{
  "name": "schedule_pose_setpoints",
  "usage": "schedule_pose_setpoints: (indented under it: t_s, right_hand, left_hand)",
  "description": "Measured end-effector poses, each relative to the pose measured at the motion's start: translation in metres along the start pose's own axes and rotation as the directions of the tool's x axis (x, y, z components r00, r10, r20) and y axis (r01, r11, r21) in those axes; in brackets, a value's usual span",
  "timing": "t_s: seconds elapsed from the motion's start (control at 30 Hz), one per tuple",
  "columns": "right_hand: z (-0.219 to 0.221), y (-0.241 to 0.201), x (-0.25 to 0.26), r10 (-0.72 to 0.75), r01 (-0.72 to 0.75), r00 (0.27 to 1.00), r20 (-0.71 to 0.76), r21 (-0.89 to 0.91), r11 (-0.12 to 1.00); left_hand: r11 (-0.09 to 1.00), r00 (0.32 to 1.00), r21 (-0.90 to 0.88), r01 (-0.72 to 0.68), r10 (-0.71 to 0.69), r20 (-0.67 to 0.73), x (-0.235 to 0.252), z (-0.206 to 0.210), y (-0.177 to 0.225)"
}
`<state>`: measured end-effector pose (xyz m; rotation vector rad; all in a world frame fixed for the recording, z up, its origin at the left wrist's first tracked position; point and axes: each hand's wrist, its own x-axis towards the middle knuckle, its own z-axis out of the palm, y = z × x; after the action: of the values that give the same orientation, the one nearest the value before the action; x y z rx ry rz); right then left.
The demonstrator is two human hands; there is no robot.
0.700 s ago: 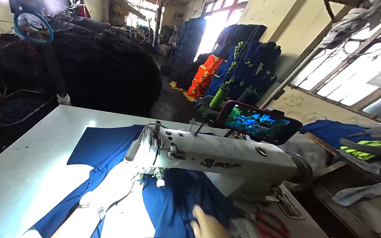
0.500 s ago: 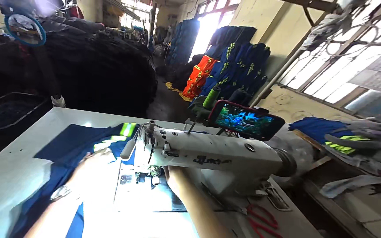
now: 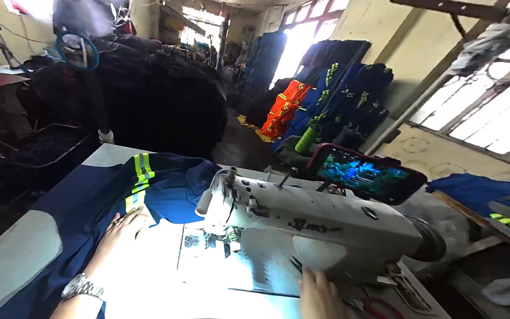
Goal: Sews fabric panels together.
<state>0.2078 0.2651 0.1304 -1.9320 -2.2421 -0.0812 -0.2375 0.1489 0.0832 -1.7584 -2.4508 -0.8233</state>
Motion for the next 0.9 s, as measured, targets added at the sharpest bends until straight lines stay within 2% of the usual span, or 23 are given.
schedule_pose_setpoints:
  t_s: [0.13,0.27,0.33,0.43,0.53,0.63,0.67,0.73,0.83,0.9]
  right_hand:
    - [0.012,0.015,0.003,-0.086,0.085,0.995,-0.056,-0.029,0.996]
    - [0.011,0.008,0.011,-0.113,0.11,0.992,-0.046,-0.072,0.991]
    - [0.006,-0.005,0.006,-0.147,0.146,0.988,-0.052,-0.028,0.989]
    - [0.004,-0.051,-0.016,-0.23,0.229,0.973,-0.02,0.215,0.95]
    - [-0.001,-0.118,-0.046,-0.317,0.223,0.926,0.206,0.38,0.898]
    - [-0.003,-0.179,-0.047,-0.489,0.405,0.838,0.241,0.325,0.855]
    - [-0.004,-0.197,-0.043,-0.499,0.44,0.843,0.2,0.275,0.855]
    - [-0.01,-0.226,-0.034,-0.488,0.456,0.845,0.217,0.185,0.871]
    - [0.005,-0.245,-0.022,-0.467,0.452,0.853,0.233,0.118,0.884]
    - [-0.007,-0.241,-0.025,-0.475,0.448,0.848,0.234,0.162,0.879]
  left_hand:
    - [0.999,0.998,0.02,0.035,-0.036,0.055,0.0,-0.009,0.01]
    - [1.0,1.0,-0.01,0.008,-0.008,0.009,0.0,-0.002,0.004]
    - [1.0,1.0,-0.026,0.003,-0.003,0.001,0.0,-0.002,0.004]
    - [0.999,0.999,-0.043,-0.021,0.02,-0.038,0.002,-0.001,0.002]
    - [0.998,0.999,-0.053,-0.022,0.019,-0.044,0.003,-0.002,0.003]
    - [0.997,0.997,-0.073,-0.041,0.035,-0.07,0.002,0.001,0.001]
    - [0.996,0.998,-0.078,-0.037,0.033,-0.063,0.002,0.001,0.0]
    - [0.997,0.999,-0.069,-0.03,0.027,-0.048,0.001,0.001,0.0]
    - [0.997,0.999,-0.079,-0.016,0.013,-0.03,0.001,0.001,0.0]
    - [0.996,1.0,-0.091,-0.006,0.003,-0.028,0.0,-0.001,0.003]
